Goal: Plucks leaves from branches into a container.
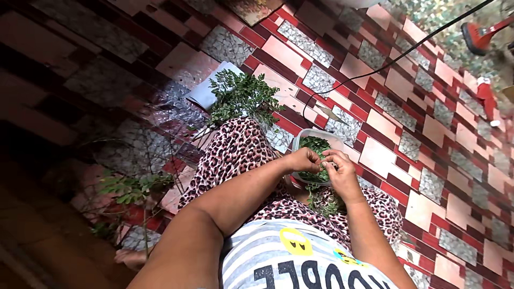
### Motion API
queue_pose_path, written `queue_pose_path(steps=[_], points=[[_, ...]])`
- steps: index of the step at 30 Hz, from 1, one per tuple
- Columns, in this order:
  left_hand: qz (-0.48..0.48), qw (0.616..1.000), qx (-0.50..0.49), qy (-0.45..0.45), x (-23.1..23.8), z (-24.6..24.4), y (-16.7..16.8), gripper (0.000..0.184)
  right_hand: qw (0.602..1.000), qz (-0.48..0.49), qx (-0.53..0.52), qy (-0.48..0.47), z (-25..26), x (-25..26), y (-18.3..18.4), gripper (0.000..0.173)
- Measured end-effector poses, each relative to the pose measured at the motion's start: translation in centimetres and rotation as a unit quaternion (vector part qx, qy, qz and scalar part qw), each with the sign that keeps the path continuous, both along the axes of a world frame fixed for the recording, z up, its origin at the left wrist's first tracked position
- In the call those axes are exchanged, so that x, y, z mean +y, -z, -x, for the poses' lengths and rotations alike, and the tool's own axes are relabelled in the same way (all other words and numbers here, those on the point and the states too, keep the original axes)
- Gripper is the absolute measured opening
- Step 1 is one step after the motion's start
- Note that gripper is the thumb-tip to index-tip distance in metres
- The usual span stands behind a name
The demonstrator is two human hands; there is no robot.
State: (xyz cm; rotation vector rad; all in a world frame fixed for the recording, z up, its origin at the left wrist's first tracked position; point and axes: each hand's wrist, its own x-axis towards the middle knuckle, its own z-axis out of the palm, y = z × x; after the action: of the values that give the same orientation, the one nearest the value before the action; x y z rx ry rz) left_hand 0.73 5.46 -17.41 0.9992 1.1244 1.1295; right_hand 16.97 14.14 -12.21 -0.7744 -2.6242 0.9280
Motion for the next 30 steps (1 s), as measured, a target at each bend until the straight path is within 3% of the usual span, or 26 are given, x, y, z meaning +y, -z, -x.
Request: queue_pose_path(steps=[4,16,24,27,30], points=[[0.009,1.000,-0.018,-0.005,0.1,0.0,0.1,0.013,0.999,0.009,-0.025,-0.024,1.1,0.2,-1.0,0.011],[0.028,0.998,-0.052,-0.026,-0.1,0.2,-0.3,0.013,0.974,0.203,0.013,0.104,1.0,1.5,-0.4,0.005],[0.028,0.998,-0.038,-0.042,-1.0,-0.3,-1.1,0.019,0.985,0.160,0.025,0.058,1.3,1.3,-1.0,0.006],[0.033,0.998,-0.046,-0.036,-1.1,-0.2,-1.0,0.017,0.985,0.140,0.056,0.086,1.5,1.6,-0.9,0.004],[0.043,0.997,-0.050,-0.045,-1.1,-0.2,-1.1,0.016,0.987,0.127,0.007,0.098,1.4,2.1,-1.0,0.011]])
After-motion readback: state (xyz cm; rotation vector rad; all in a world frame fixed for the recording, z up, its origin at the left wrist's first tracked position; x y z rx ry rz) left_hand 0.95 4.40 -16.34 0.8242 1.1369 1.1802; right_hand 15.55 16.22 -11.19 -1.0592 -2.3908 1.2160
